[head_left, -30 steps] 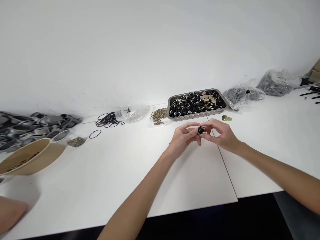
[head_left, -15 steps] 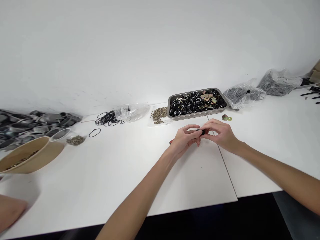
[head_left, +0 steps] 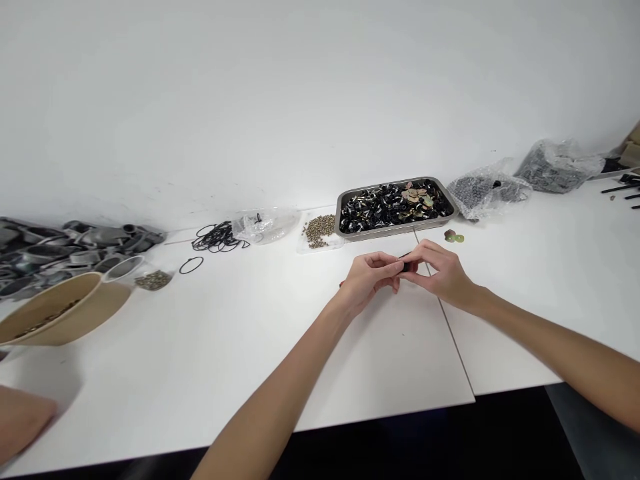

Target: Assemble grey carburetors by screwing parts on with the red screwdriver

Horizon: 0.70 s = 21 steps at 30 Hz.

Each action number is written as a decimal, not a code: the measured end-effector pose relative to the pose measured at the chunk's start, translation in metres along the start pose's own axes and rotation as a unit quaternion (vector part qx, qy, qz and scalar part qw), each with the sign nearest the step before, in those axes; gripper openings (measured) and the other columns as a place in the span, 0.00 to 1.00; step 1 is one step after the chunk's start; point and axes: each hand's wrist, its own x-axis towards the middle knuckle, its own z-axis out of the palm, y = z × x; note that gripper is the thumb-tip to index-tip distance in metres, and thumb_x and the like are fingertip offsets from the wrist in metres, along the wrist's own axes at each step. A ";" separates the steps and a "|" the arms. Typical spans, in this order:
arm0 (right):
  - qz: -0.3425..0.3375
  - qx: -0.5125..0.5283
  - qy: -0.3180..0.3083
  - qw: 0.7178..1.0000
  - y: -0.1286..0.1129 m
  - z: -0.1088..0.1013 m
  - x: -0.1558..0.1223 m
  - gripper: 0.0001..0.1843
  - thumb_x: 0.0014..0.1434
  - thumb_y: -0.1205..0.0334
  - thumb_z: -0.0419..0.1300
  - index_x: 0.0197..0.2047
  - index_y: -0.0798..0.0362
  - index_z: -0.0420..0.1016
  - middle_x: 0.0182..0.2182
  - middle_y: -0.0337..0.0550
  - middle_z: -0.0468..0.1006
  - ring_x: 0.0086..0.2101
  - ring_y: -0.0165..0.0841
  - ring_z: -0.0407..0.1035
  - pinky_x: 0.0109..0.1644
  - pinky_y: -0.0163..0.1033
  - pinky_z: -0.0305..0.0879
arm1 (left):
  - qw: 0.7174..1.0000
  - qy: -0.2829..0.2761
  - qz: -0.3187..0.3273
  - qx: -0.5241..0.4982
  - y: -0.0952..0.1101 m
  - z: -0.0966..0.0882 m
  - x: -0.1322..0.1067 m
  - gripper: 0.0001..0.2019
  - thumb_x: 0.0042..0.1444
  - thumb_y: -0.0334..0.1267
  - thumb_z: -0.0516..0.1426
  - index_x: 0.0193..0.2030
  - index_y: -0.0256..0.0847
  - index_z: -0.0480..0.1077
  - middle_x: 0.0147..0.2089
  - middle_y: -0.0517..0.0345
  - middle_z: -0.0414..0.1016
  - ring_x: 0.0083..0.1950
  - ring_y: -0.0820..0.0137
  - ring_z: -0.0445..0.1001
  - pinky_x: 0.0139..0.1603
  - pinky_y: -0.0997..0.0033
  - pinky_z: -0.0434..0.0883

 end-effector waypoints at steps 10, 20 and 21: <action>-0.022 0.013 0.009 1.000 0.000 -0.001 0.001 0.04 0.59 0.67 0.63 0.39 0.51 0.75 0.35 0.41 0.75 0.36 0.30 0.71 0.39 0.39 0.72 | 0.997 -0.049 -0.014 0.053 -0.001 -0.004 -0.001 0.17 0.46 0.44 0.68 0.34 0.33 0.71 0.26 0.56 0.72 0.24 0.72 0.71 0.26 0.67 0.70; -0.011 0.010 -0.002 1.000 -0.001 -0.005 0.004 0.06 0.60 0.67 0.61 0.41 0.51 0.77 0.39 0.44 0.77 0.41 0.32 0.73 0.46 0.42 0.74 | 0.999 -0.020 0.023 0.023 0.000 -0.005 0.001 0.18 0.45 0.38 0.68 0.41 0.34 0.72 0.29 0.56 0.73 0.26 0.69 0.74 0.28 0.65 0.72; -0.009 0.011 -0.005 1.000 0.000 -0.005 0.004 0.07 0.59 0.67 0.61 0.42 0.51 0.77 0.39 0.44 0.77 0.41 0.32 0.73 0.46 0.41 0.74 | 0.999 -0.021 0.024 0.022 0.000 -0.005 0.001 0.17 0.46 0.39 0.68 0.41 0.34 0.72 0.30 0.55 0.73 0.26 0.68 0.74 0.28 0.65 0.72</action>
